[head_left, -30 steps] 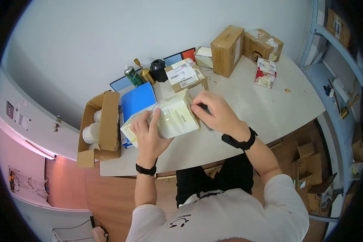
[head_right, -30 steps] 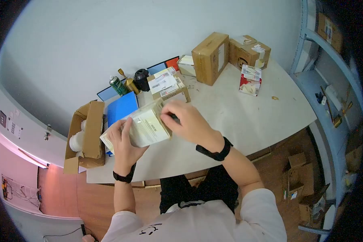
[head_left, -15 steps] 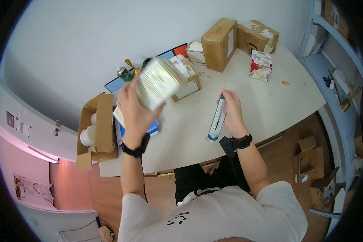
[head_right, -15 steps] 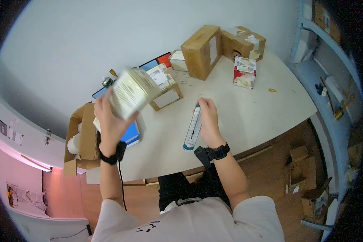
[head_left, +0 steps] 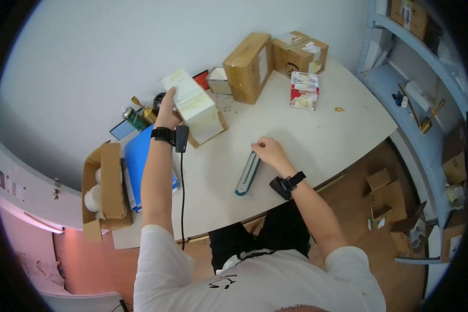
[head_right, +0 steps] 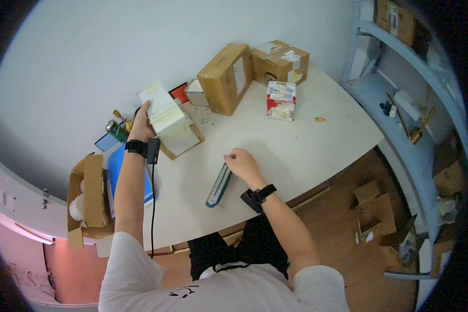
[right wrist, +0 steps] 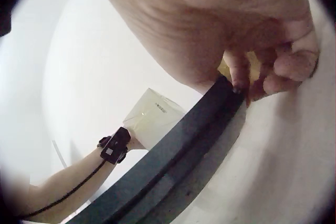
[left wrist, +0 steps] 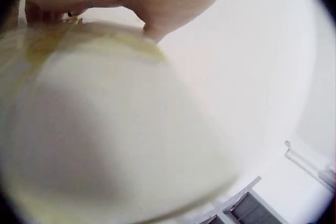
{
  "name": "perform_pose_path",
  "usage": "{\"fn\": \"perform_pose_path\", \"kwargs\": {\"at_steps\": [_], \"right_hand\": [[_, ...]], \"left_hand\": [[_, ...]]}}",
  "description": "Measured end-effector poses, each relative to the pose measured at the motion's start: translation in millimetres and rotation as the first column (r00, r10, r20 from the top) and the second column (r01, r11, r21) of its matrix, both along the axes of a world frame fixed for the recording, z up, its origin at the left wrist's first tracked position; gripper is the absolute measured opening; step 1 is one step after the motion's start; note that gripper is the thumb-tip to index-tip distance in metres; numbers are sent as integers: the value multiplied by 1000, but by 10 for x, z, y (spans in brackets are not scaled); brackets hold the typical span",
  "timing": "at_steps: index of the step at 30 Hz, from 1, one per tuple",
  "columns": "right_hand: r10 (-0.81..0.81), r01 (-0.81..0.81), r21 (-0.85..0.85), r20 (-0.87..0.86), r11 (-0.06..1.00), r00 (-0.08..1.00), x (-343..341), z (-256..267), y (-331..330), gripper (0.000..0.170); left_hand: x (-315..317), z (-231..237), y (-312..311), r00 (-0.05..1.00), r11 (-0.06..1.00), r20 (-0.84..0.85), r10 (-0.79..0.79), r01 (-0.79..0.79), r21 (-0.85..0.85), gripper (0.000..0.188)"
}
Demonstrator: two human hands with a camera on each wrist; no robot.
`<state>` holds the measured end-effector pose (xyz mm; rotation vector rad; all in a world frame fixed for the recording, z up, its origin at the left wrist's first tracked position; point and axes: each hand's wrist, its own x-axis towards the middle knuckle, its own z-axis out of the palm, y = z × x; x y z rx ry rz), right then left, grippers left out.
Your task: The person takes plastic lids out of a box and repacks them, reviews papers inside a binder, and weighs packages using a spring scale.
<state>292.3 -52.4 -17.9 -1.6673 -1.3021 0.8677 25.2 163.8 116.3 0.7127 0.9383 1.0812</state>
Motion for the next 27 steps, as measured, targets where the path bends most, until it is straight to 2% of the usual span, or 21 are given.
{"fn": "perform_pose_path", "kwargs": {"at_steps": [1, 3, 6, 8, 9, 11, 12, 13, 15, 16, 18, 19, 21, 22, 23, 25, 26, 27], "right_hand": [[-10, 10, -3, 11, 1000, 1000, 36, 15, 20, 36], [17, 0, -80, 216, 997, 976, 80, 41, 70, 34], [22, 13, -112, 305, 994, 952, 80, 90, 109, 32], [33, 12, -127, 342, 992, 939, 89, 88, 142, 32], [42, -3, -115, 333, 993, 942, 98, 90, 147, 31], [51, -16, -110, 325, 994, 944, 125, 50, 174, 31], [78, -56, -83, 299, 995, 951, 165, 13, 211, 29], [107, -95, -57, 272, 994, 956, 206, -18, 242, 28], [142, -135, -44, 241, 990, 960, 297, -43, 330, 25], [177, -177, -19, 210, 984, 962, 349, -43, 381, 23], [199, -205, 10, 202, 979, 959, 488, 0, 453, 22], [220, -234, 50, 198, 971, 955, 582, 38, 492, 21], [118, -156, 173, 211, 972, 970, 784, 136, 624, 20], [44, -106, 213, 276, 971, 960, 897, 315, 673, 24], [-27, -64, 256, 336, 965, 941, 1024, 481, 727, 29], [-310, -42, 555, 525, 831, 793, 1422, 551, 929, 50], [-398, -51, 554, 655, 831, 642, 1542, 666, 951, 63], [-475, -59, 559, 750, 827, 460, 1669, 791, 954, 75]], "left_hand": [[65, -51, -16, 999, 999, 49, 19, -20, 35, 48], [131, -114, -31, 995, 998, 102, 13, -18, 52, 49], [116, -175, 78, 986, 997, 159, 50, -59, 48, 49], [90, -210, 58, 999, 985, 27, 25, -29, 172, 54], [48, -235, 25, 999, 986, 30, 27, -31, 166, 54], [-19, -197, -201, 979, 945, -148, 141, -88, 315, 63], [-128, -272, -236, 983, 921, -139, 121, -59, 384, 68], [-31, -191, -517, 881, 867, -288, 376, -225, 445, 69], [25, -119, -988, 820, 803, -359, 445, -187, 566, 64], [28, -174, -1162, 821, 810, -362, 441, -190, 555, 64], [18, -294, -1460, 846, 750, -359, 394, -71, 657, 46], [23, -343, -1590, 847, 758, -356, 394, -80, 648, 46], [38, -436, -1802, 903, 807, -395, 169, 104, 582, 31], [55, -517, -1867, 905, 802, -400, 147, 128, 584, 20], [35, -643, -1872, 907, 810, -389, 162, 103, 578, 20], [-17, -911, -1823, 877, 837, -481, -8, 269, 477, 30], [-34, -957, -1828, 883, 847, -469, 12, 241, 475, 30], [-31, -987, -1828, 864, 869, -500, -53, 286, 403, 32]]}}
